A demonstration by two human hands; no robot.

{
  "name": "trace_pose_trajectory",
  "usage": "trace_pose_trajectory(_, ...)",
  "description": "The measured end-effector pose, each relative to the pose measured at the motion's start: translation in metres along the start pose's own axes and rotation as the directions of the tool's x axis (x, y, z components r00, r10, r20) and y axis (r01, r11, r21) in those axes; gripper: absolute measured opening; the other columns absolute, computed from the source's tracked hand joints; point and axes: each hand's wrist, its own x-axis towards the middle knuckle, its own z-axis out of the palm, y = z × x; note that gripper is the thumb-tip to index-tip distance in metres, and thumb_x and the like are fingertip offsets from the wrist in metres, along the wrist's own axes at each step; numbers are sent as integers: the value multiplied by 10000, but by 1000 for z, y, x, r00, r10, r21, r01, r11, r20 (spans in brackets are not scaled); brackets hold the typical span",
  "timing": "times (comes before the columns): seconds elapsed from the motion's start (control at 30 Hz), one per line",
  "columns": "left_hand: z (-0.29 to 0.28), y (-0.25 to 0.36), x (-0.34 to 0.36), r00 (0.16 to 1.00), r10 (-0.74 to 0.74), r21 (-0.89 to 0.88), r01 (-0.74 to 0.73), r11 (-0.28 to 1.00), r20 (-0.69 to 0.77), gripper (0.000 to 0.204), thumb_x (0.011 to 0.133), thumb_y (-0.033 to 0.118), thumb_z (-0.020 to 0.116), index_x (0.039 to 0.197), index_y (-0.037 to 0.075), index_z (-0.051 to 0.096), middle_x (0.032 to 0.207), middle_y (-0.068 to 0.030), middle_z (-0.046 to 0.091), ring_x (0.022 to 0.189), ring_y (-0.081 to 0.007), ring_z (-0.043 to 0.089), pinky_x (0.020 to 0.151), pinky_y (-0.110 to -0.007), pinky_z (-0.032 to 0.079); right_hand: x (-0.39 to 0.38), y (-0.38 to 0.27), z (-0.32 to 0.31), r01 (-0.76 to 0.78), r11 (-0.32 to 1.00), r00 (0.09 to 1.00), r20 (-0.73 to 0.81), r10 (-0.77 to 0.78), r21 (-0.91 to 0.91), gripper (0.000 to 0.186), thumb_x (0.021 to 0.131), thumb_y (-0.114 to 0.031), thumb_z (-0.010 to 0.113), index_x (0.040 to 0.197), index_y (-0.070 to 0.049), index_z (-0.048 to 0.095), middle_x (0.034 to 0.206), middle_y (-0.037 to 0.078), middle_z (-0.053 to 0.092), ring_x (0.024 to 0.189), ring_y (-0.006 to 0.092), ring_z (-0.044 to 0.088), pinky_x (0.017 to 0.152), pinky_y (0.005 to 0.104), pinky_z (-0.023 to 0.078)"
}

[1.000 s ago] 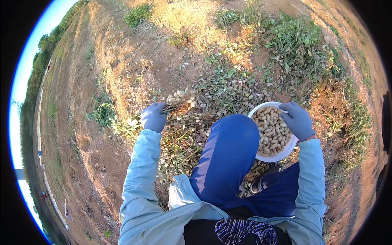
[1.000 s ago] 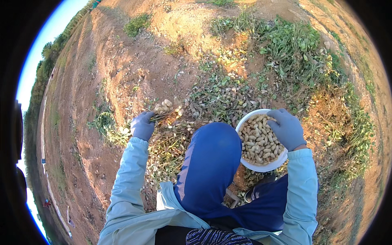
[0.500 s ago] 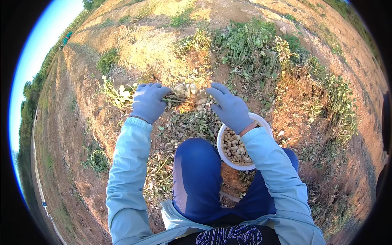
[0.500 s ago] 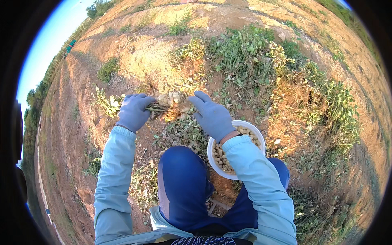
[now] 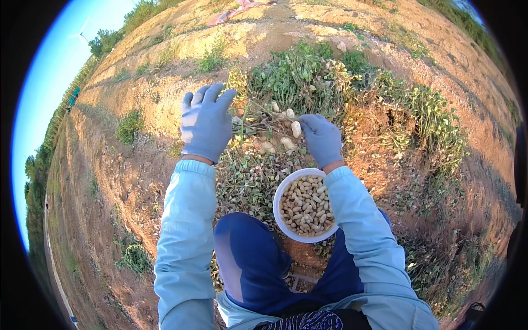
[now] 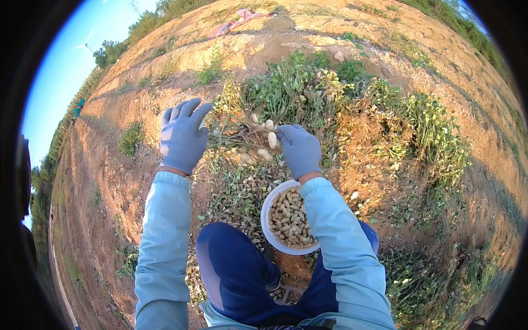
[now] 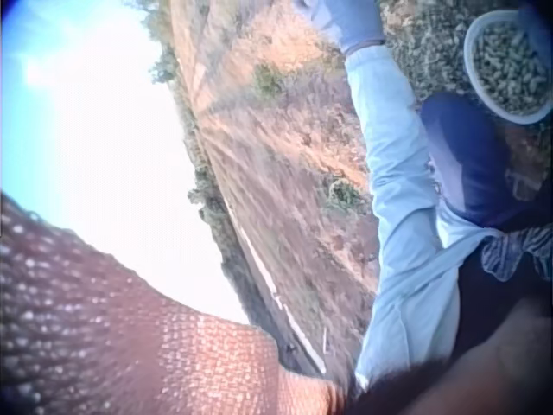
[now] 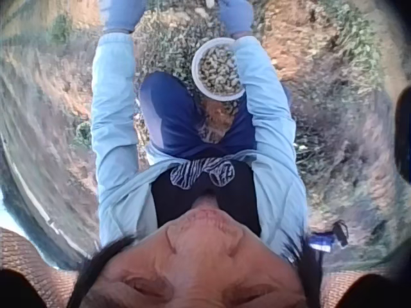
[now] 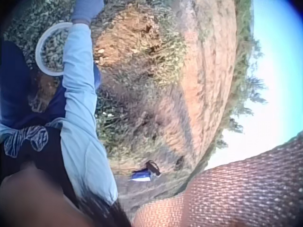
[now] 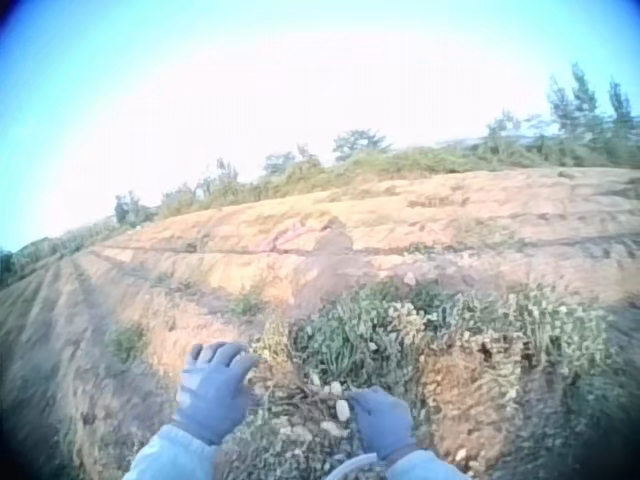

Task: The person sits on the ground in a field and repeatedly pulls peanuts from uprooted peanut plants, placing them into a white bowl held between their legs. The person discards the plant stems and continues collecting peanuts until the bowl is nearly full.

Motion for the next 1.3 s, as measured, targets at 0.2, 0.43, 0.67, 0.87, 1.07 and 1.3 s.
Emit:
trace_pose_trajectory(0.2, 13, 55, -37, 742, -541, -768, 590, 248, 396, 329, 853, 316, 662, 857, -13, 680, 704, -52, 632, 626, -119, 609, 573, -260, 493, 0, 11, -19, -65, 996, 996, -70, 61, -60, 128, 847, -212, 610, 928, -135, 673, 840, 84, 636, 752, 289, 622, 681, 374, 482)
trace_pose_trajectory(0.43, 85, 96, -79, 599, -124, -582, 800, 146, 791, 775, 853, 595, 538, 1313, -21, 444, 1161, -137, 569, 1007, -188, 582, 805, -318, 498, 1, 17, -19, -174, 971, 984, -5, 177, 163, 146, 851, -176, 624, 947, -81, 681, 889, 87, 657, 703, 241, 638, 646, 330, 494)
trace_pose_trajectory(0.67, 95, 81, -64, 569, -191, -571, 622, -536, 800, 677, 909, 587, 424, 1222, -13, 458, 1173, -102, 540, 1089, -223, 529, 899, -366, 470, 3, 6, -33, -308, 872, 945, 227, 235, 380, 155, 864, -62, 590, 993, -24, 668, 824, 61, 657, 552, 103, 593, 516, 252, 481)
trace_pose_trajectory(0.87, 87, 71, -71, 638, -136, -614, 627, -480, 758, 552, 841, 388, 660, 1185, -22, 529, 1116, -82, 600, 987, -199, 590, 893, -338, 451, 7, -5, -40, -316, 881, 911, 371, 179, 352, 165, 862, -58, 575, 990, -13, 670, 789, 71, 665, 555, 115, 595, 534, 264, 494)
trace_pose_trajectory(1.07, 53, 76, -58, 578, -155, -581, 689, -433, 801, 426, 766, 219, 747, 1129, 40, 614, 1092, -57, 632, 1003, -143, 585, 872, -299, 445, 12, 6, -43, -252, 931, 918, 370, 143, 264, 169, 864, -86, 573, 993, -38, 671, 767, 78, 668, 560, 134, 618, 553, 290, 500)
trace_pose_trajectory(1.3, 52, 71, -58, 732, -37, -705, 639, -308, 680, 360, 771, 162, 734, 1099, 45, 643, 1012, -71, 669, 932, -165, 636, 847, -307, 507, 18, 2, -50, -290, 919, 880, 452, 147, 266, 172, 875, -130, 574, 1003, -61, 666, 761, 70, 670, 572, 147, 635, 556, 294, 497)
